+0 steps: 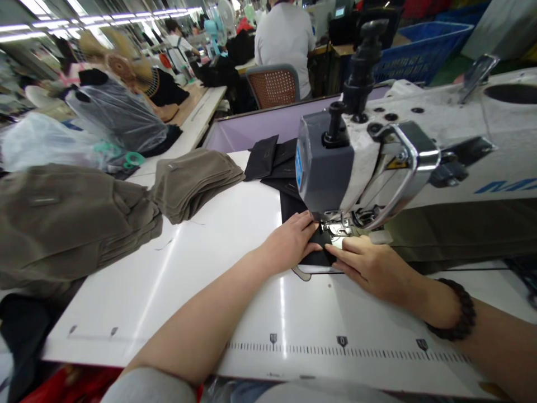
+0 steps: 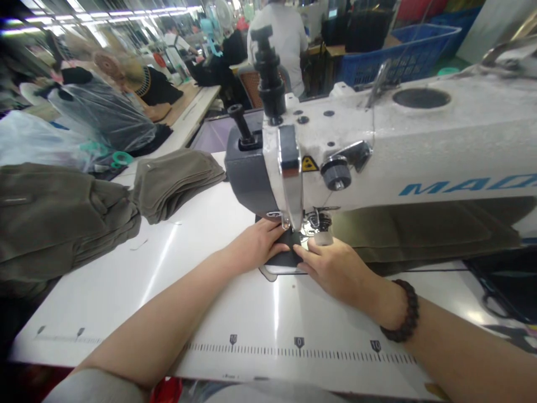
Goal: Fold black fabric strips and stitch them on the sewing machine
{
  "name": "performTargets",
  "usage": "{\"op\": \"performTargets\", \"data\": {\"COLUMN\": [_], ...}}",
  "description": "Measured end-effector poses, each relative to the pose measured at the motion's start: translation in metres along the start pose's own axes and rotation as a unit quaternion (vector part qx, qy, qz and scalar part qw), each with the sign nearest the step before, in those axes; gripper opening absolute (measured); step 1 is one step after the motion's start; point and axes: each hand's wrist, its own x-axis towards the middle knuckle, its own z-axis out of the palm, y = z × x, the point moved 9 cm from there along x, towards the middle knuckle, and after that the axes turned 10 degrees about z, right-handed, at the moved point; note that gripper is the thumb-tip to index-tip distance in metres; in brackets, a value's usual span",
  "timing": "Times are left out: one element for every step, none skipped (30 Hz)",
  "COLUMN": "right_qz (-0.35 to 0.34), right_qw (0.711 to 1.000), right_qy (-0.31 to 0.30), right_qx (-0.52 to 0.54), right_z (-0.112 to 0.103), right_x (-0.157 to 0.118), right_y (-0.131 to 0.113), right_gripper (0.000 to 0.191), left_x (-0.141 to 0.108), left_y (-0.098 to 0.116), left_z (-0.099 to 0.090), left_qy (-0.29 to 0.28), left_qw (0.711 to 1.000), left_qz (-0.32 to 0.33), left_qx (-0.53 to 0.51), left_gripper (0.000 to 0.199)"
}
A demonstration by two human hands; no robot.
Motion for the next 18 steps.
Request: {"op": "performTargets", "data": {"right_qz": [0.0,0.002,0.003,0.005,0.006,0.008,0.009,0.01,0.011,0.012,0.012,0.012,0.012,0.012,0.012,0.011,0.007,-0.001], "right_qw": [1.0,1.0,1.0,1.0,1.0,1.0,1.0,1.0,1.0,1.0,1.0,1.0,1.0,1.0,1.0,1.0,1.0,1.0], "right_qy": [0.0,0.0,0.0,0.001,0.001,0.0,-0.003,-0.006,-0.01,-0.012,-0.013,-0.013,-0.012,-0.01,-0.008,-0.004,0.0,0.004], "right_qx": [0.001,0.0,-0.002,-0.004,-0.005,-0.006,-0.004,-0.003,-0.001,-0.001,-0.002,-0.004,-0.006,-0.01,-0.014,-0.014,-0.011,-0.003], "right_z": [0.0007,0.0014,0.0019,0.0023,0.0026,0.003,0.0035,0.0039,0.0044,0.0047,0.0048,0.0049,0.005,0.005,0.0048,0.0043,0.0035,0.0024], "right_x": [-0.0001,-0.0002,-0.0003,-0.0004,-0.0005,-0.0006,-0.0007,-0.0007,-0.0006,-0.0004,-0.0002,0.0,0.0003,0.0004,0.0005,0.0003,-0.0002,-0.0011], "right_y": [0.0003,0.0008,0.0013,0.0019,0.0022,0.0026,0.0027,0.0027,0.0026,0.0025,0.0023,0.002,0.0019,0.002,0.0021,0.0022,0.0019,0.0008], "right_gripper": [0.028,0.029,0.029,0.029,0.029,0.029,0.029,0.029,0.03,0.03,0.03,0.03,0.03,0.03,0.031,0.031,0.031,0.03], "left_x": [0.0001,0.0002,0.0004,0.0006,0.0008,0.0011,0.0012,0.0014,0.0016,0.0018,0.002,0.0022,0.0023,0.0023,0.002,0.0015,0.0006,-0.0004], "left_y": [-0.0004,-0.0008,-0.0009,-0.0009,-0.0009,-0.0007,-0.0006,-0.0005,-0.0005,-0.0006,-0.0009,-0.0015,-0.0024,-0.0035,-0.0046,-0.0051,-0.0044,-0.0015], "left_z": [-0.0001,-0.0004,-0.0008,-0.0013,-0.0019,-0.0025,-0.0029,-0.0032,-0.0033,-0.0031,-0.0027,-0.0023,-0.002,-0.0021,-0.0025,-0.0035,-0.0048,-0.0062], "left_qy": [0.0,0.001,0.003,0.005,0.007,0.008,0.009,0.01,0.01,0.009,0.009,0.01,0.012,0.015,0.02,0.025,0.031,0.035], "left_qw": [1.0,1.0,1.0,1.0,1.0,1.0,1.0,1.0,1.0,1.0,1.0,1.0,1.0,1.0,1.0,0.999,0.999,0.998], "left_qz": [0.001,0.001,0.003,0.005,0.007,0.009,0.011,0.013,0.015,0.017,0.019,0.02,0.021,0.022,0.022,0.023,0.027,0.039], "left_qx": [-0.001,-0.001,-0.002,-0.003,-0.005,-0.006,-0.007,-0.008,-0.008,-0.009,-0.009,-0.009,-0.007,-0.003,0.003,0.011,0.019,0.025], "left_gripper": [0.044,0.044,0.044,0.044,0.044,0.044,0.043,0.043,0.043,0.042,0.042,0.043,0.043,0.043,0.043,0.041,0.038,0.032]}}
